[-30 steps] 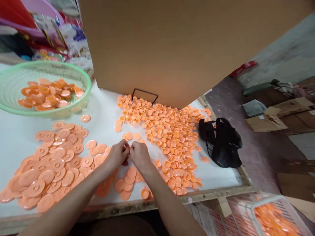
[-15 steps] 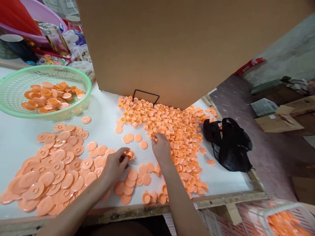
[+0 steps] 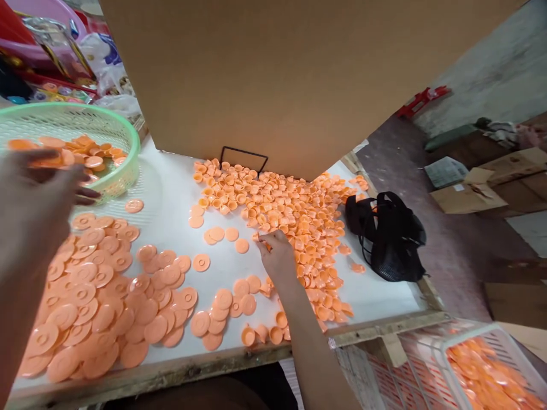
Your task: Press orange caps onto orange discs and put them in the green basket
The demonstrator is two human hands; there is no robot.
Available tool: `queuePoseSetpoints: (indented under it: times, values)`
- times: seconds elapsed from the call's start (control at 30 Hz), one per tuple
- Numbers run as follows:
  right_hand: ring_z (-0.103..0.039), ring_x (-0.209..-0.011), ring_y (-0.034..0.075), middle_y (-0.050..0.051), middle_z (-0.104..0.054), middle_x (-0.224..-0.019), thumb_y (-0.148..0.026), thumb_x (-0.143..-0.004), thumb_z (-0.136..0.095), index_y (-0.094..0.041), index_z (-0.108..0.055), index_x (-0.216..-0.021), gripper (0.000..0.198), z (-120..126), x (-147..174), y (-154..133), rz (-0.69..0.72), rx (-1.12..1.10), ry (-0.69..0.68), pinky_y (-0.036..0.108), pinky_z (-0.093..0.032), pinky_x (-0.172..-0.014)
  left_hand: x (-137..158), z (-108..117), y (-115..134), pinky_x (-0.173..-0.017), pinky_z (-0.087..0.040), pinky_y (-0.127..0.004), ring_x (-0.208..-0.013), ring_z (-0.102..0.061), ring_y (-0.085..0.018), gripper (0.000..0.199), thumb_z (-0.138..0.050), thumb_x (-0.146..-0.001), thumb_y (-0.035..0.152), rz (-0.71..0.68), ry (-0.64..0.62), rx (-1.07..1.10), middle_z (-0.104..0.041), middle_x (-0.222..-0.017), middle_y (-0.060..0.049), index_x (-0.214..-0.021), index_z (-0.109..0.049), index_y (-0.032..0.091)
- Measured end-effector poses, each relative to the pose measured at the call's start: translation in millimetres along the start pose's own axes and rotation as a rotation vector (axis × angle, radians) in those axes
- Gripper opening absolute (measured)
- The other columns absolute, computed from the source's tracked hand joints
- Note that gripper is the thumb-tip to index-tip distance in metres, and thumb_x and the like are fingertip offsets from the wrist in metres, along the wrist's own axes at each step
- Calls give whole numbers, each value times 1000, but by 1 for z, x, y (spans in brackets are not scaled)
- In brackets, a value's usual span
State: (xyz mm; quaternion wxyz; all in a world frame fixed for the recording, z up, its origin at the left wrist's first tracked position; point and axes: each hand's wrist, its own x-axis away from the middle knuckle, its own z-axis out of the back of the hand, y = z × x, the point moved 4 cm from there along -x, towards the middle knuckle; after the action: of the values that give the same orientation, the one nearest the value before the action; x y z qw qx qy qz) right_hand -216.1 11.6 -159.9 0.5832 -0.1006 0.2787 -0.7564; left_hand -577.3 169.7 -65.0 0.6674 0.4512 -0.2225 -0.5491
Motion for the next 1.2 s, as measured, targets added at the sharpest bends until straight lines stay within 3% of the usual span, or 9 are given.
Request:
queuePoseSetpoints:
  times: [0.07, 0.17, 0.23, 0.3, 0.47, 0.63, 0.8, 0.93, 1.2]
  values:
    - [-60, -76, 16, 4, -57, -94, -17, -88, -55, -23, -71, -89, 17, -1, 3, -8, 38, 104, -61, 26, -44, -67, 59, -38, -1, -54, -48, -24, -56, -58, -11, 20, -64, -77, 32, -71, -362, 11, -65, -73, 1, -92, -67, 20]
    - [-59, -74, 16, 4, -58, -106, -10, -87, -49, -24, -69, -100, 27, -4, 5, -18, 86, 208, -170, 26, -42, -63, 184, -101, 10, -67, -45, -29, -68, -57, -14, 12, -59, -77, 18, -513, -1053, -1, -65, -71, 0, -67, -65, 20]
    - [-60, -79, 17, 4, -60, -109, -7, -86, -48, -24, -67, -103, 31, -7, 3, -22, 100, 201, -207, 26, -42, -67, 236, -122, 10, -74, -40, -34, -83, -56, -19, 10, -62, -74, 12, -677, -1189, -84, -65, -81, -2, -70, -64, 21]
    - [-60, -83, 18, 4, -63, -104, -5, -85, -47, -22, -66, -101, 29, -11, -1, -27, 108, 181, -228, 26, -42, -70, 248, -131, 7, -76, -36, -37, -91, -54, -21, 11, -65, -73, 11, -712, -1150, -185, -64, -89, -3, -76, -63, 21]
    - [-60, -79, 18, 4, -65, -93, -5, -82, -47, -20, -62, -90, 23, -22, -14, -36, 70, 111, -221, 26, -40, -66, 201, -121, -5, -75, -33, -37, -95, -53, -23, 20, -67, -73, 16, -577, -875, -389, -62, -98, -4, -91, -60, 20]
    - [-60, -69, 17, 0, -64, -75, -9, -76, -50, -19, -61, -91, 22, -26, -10, -28, -83, -203, -177, 25, -43, -62, 193, -114, -13, -77, -33, -36, -100, -54, -25, 35, -70, -75, 22, -480, -793, -417, -63, -106, -5, -108, -58, 22]
    - [-56, -51, 14, -3, -61, -60, -22, -76, -54, -20, -63, -74, 10, -24, 18, -20, -331, -524, -277, 23, -43, -49, 194, -111, -19, -76, -30, -37, -83, -59, -22, 21, -64, -84, 36, -430, -799, -424, -68, -86, -2, -100, -64, 22]
    - [-52, -42, 13, -5, -58, -56, -26, -73, -55, -21, -59, -72, 6, -30, 32, -27, -470, -575, -354, 21, -36, -38, 189, -110, -19, -73, -29, -37, -83, -56, -22, 20, -63, -86, 41, -492, -725, -426, -66, -81, -3, -91, -68, 22]
    - [-50, -50, 12, -6, -52, -52, -14, -70, -54, -21, -52, -59, 13, -46, 32, -55, -241, -355, -338, 22, -36, -50, 195, -111, -15, -73, -30, -36, -83, -51, -19, 23, -52, -93, 36, -592, -711, -335, -63, -85, -4, -90, -71, 24]
